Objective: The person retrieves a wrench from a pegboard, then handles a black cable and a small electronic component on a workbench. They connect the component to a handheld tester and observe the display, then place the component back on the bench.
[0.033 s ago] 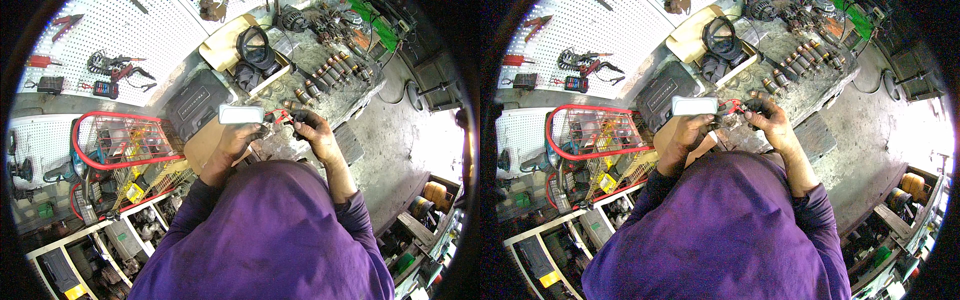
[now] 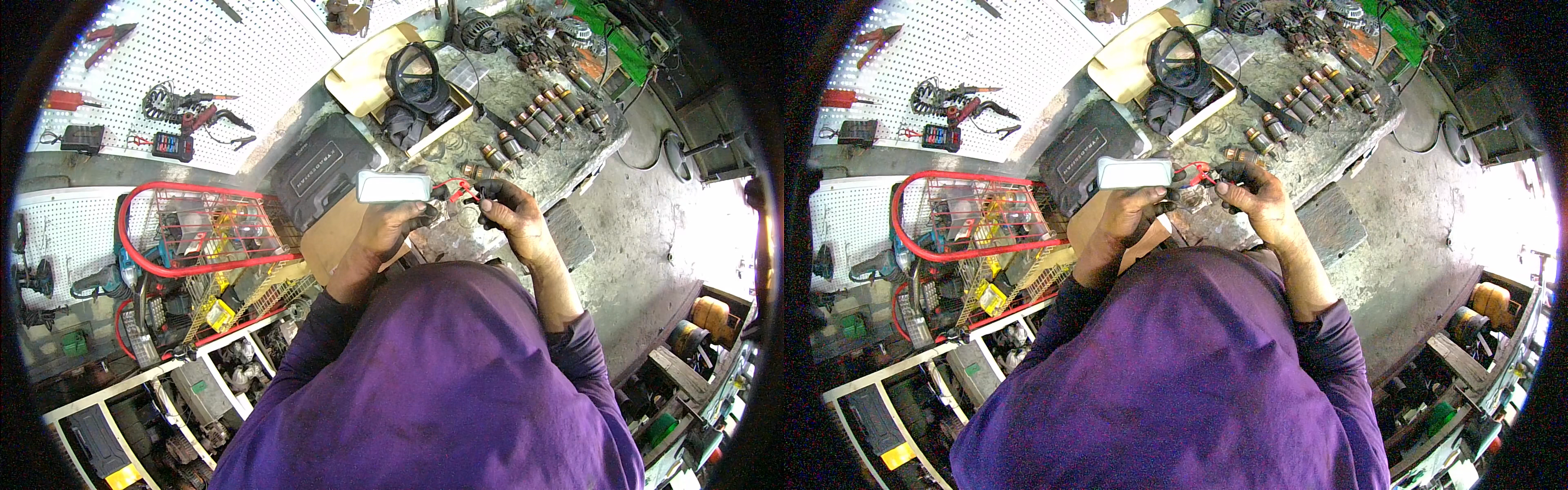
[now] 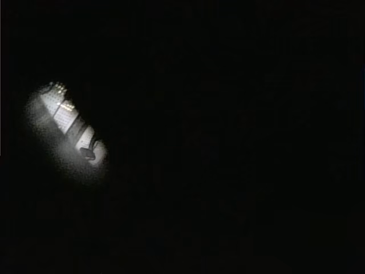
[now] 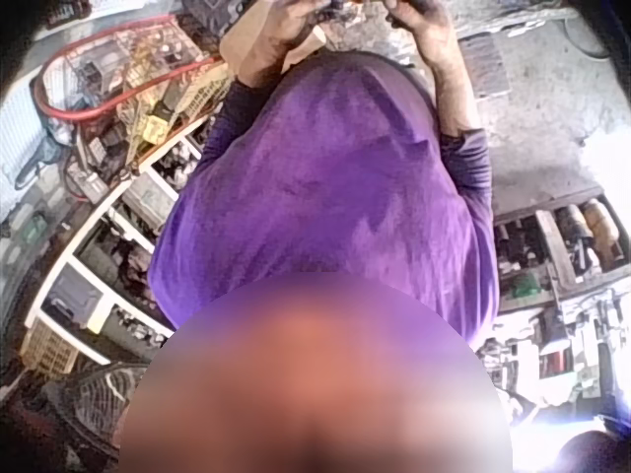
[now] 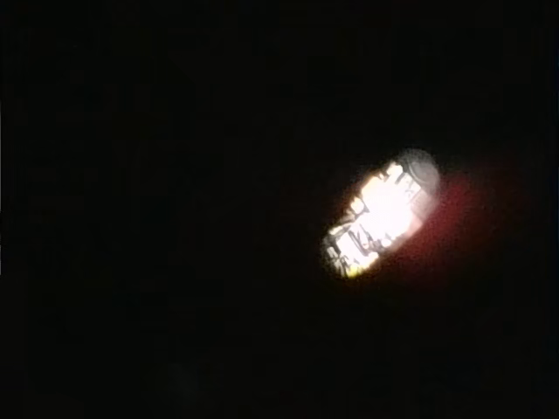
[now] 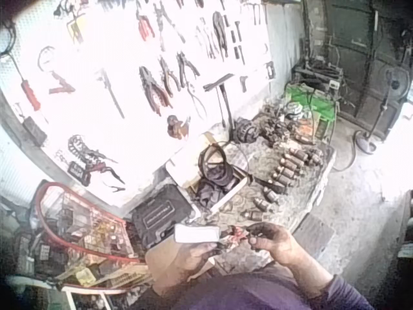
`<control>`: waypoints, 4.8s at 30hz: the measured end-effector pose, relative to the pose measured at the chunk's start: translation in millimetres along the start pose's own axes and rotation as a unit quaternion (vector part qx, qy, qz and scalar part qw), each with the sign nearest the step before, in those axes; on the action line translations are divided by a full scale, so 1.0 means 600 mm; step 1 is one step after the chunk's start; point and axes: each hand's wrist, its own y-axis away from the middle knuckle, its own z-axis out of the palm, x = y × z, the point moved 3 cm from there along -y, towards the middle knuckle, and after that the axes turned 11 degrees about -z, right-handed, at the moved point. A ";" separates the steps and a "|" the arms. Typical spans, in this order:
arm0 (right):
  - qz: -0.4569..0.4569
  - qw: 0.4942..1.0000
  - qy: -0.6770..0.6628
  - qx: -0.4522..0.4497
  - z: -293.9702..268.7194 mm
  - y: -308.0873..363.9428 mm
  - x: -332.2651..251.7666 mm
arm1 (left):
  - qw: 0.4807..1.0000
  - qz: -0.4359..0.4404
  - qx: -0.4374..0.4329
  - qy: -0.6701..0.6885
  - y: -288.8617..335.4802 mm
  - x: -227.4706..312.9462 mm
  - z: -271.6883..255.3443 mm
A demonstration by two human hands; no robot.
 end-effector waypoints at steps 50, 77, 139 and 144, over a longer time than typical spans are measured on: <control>-0.013 1.000 -0.006 0.005 -0.007 0.015 0.000 | 1.000 -0.006 0.001 0.001 -0.005 -0.011 0.004; 0.002 1.000 -0.011 0.001 -0.003 0.004 0.009 | 1.000 0.014 -0.003 0.016 -0.004 -0.007 0.001; 0.003 1.000 -0.016 0.013 -0.004 0.015 0.009 | 0.997 0.021 0.029 -0.064 0.009 0.005 0.017; 0.007 1.000 -0.015 0.013 -0.003 0.014 0.008 | 0.995 0.030 0.049 -0.085 0.005 0.003 0.012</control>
